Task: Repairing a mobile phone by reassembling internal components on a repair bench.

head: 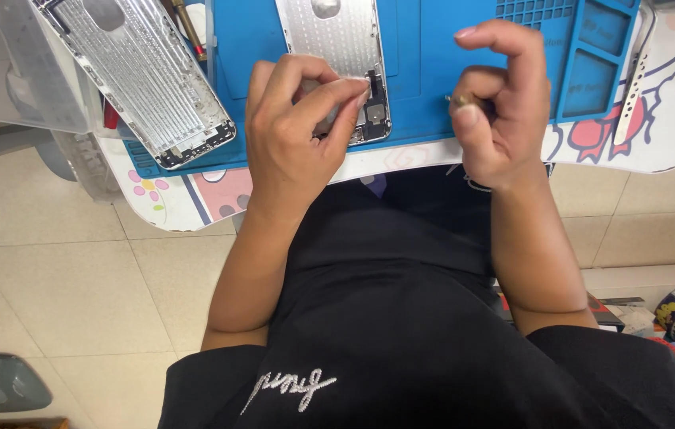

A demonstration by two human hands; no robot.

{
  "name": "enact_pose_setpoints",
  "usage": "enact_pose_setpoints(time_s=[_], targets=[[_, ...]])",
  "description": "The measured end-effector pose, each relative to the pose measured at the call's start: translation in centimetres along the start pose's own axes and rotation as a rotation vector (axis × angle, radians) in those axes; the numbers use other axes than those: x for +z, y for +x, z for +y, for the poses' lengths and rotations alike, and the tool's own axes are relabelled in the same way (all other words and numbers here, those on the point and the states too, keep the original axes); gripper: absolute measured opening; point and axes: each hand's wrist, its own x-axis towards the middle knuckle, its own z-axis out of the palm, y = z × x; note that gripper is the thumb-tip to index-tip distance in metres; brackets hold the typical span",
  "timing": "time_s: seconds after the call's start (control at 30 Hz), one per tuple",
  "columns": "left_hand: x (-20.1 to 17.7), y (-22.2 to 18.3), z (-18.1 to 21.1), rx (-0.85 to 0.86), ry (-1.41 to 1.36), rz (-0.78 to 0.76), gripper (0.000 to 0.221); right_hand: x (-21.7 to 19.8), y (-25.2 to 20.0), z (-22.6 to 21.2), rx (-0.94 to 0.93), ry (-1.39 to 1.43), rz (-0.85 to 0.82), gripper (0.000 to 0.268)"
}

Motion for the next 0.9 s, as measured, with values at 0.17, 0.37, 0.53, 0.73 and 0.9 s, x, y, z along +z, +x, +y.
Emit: enact_pose_setpoints(time_s=[0.17,0.37,0.53,0.73,0.9], targets=[[0.0,-0.1,0.0,-0.004,0.011,-0.001,0.017,-1.5,2.2,-1.5,0.029,-0.351,-0.005,0.042],[-0.1,-0.1,0.0,-0.015,0.007,-0.012,0.017,-1.0,2.7,-0.1,-0.105,-0.568,0.011,0.041],[-0.2,-0.1,0.1,-0.019,0.003,-0.021,0.018,-0.9,3.0,-0.4,-0.090,-0.588,0.009,0.033],[0.0,0.0,0.1,-0.010,0.009,-0.019,0.018,-1.4,2.5,-0.1,0.021,-0.437,0.039,0.026],[0.3,-0.1,-0.2,-0.013,0.022,-0.021,0.017,-1.4,0.1,2.9,0.000,-0.209,0.138,0.033]])
